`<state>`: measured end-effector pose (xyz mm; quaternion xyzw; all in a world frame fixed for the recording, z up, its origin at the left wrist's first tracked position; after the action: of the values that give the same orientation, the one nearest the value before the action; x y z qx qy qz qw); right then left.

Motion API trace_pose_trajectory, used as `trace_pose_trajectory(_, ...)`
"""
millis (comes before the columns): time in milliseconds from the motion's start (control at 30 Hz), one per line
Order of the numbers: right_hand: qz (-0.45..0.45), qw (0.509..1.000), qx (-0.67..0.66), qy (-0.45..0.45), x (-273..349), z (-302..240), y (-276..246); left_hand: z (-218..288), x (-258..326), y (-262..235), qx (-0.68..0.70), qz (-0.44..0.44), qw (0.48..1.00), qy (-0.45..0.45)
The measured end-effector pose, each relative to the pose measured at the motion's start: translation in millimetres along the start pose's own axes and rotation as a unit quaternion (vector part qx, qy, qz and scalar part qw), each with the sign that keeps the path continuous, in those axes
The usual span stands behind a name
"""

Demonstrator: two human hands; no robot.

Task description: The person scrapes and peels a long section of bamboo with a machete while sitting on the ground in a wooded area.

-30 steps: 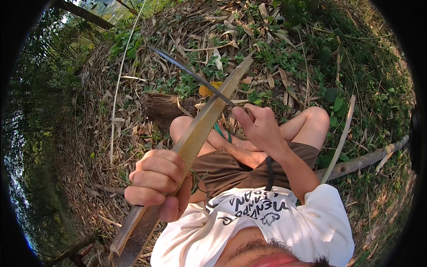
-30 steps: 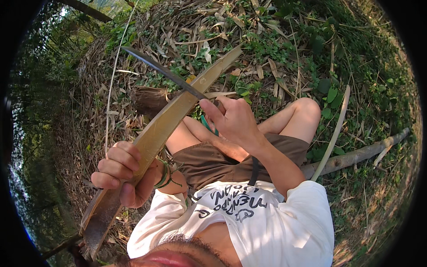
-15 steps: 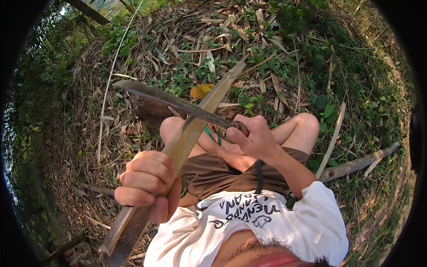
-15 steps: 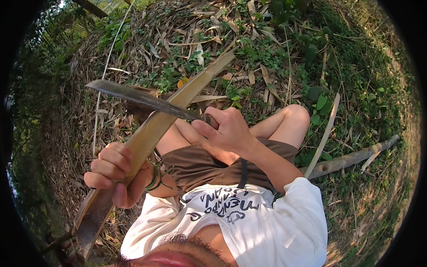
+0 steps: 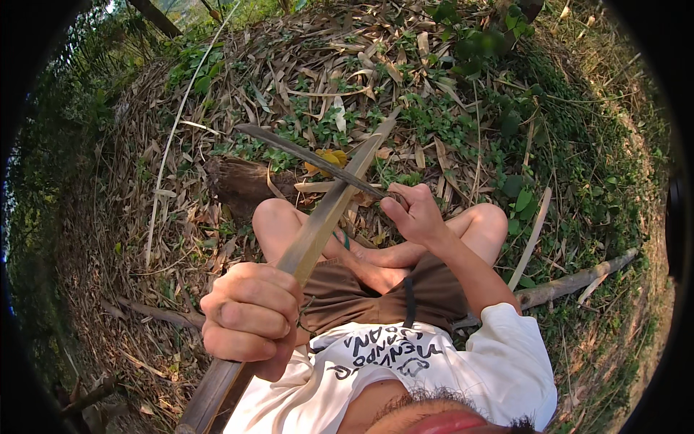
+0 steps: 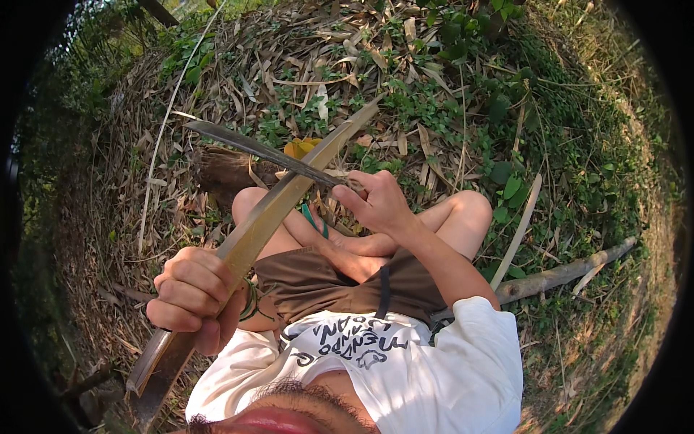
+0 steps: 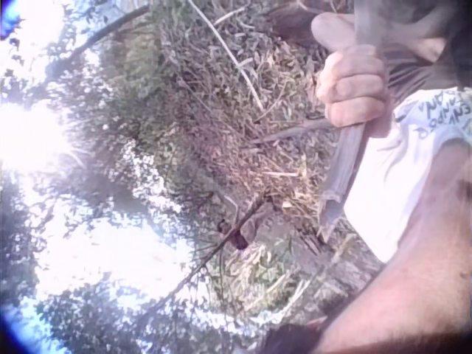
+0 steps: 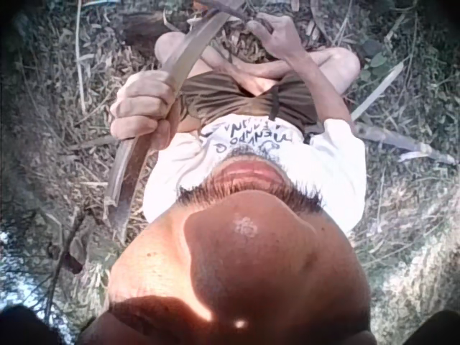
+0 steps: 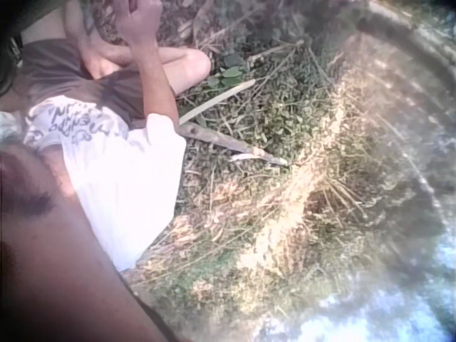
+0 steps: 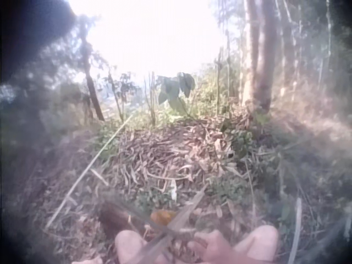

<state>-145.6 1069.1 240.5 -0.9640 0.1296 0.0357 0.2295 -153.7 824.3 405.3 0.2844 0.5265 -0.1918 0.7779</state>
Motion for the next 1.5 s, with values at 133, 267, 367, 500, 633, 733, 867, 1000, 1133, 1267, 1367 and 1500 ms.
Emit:
trace_pose_trajectory(133, 0.072, 0.983, 0.081, 0.149, -38.3, 116.5, -23.8, 0.0, 1.8, 2.2, 0.016, -0.001, 1.0, -0.002)
trace_pose_trajectory(267, 0.073, 0.99, 0.103, 0.071, -43.8, 97.4, -14.2, -0.8, 7.1, 4.8, 0.003, 0.027, 1.0, 0.012)
trace_pose_trajectory(367, 0.023, 1.0, 0.016, -0.003, -18.7, 38.8, 9.5, 2.5, 9.4, -6.1, 0.002, 0.038, 0.999, 0.023)
trace_pose_trajectory(500, 0.098, 0.993, 0.047, 0.038, -40.8, 133.5, -0.6, -0.6, 3.5, -11.5, -0.001, 0.026, 1.0, -0.013)
trace_pose_trajectory(633, 0.087, 0.944, 0.203, 0.246, -76.0, 215.7, -43.7, -7.8, -3.4, -0.6, 0.023, -0.004, 1.0, -0.006)
trace_pose_trajectory(733, 0.047, 0.976, 0.141, 0.156, -68.2, 172.0, -8.5, -1.3, 2.3, -11.4, -0.013, 0.085, 0.996, -0.004)
trace_pose_trajectory(867, 0.036, 0.999, -0.032, -0.007, -65.7, 151.1, 12.6, -5.1, 0.7, -15.6, -0.001, 0.108, 0.994, -0.002)
trace_pose_trajectory(1000, 0.126, 0.958, 0.104, 0.237, -90.4, 243.2, -23.7, -8.1, -6.9, -13.6, 0.002, 0.092, 0.996, -0.005)
trace_pose_trajectory(1133, 0.098, 0.971, 0.11, 0.186, -103.4, 207.6, -13.1, -5.8, -7.0, -17.7, 0.005, 0.06, 0.998, -0.014)
trace_pose_trajectory(1267, 0.033, 0.998, 0.033, 0.033, -62.7, 131.8, 26.6, -4.5, -1.6, -28.3, -0.011, 0.099, 0.995, 0.011)
trace_pose_trajectory(1367, 0.073, 0.997, 0.004, 0.0, -58.5, 162.7, 23.5, -6.9, -5.1, -28.5, 0.0, 0.108, 0.994, 0.007)
trace_pose_trajectory(1500, 0.135, 0.956, 0.135, 0.221, -80.1, 246.4, -29.5, -12.9, -9.1, -25.4, 0.007, 0.096, 0.995, -0.002)
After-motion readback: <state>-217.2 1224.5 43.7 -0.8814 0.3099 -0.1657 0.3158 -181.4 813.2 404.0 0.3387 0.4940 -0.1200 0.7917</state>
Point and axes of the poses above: each hand's wrist, its own x-axis away from the middle knuckle, its own y-axis out of the palm, z = x × y, the point moved 5 cm from there along -x, towards the middle knuckle, and after that the axes turned 8 degrees about z, right-handed, at the moved point
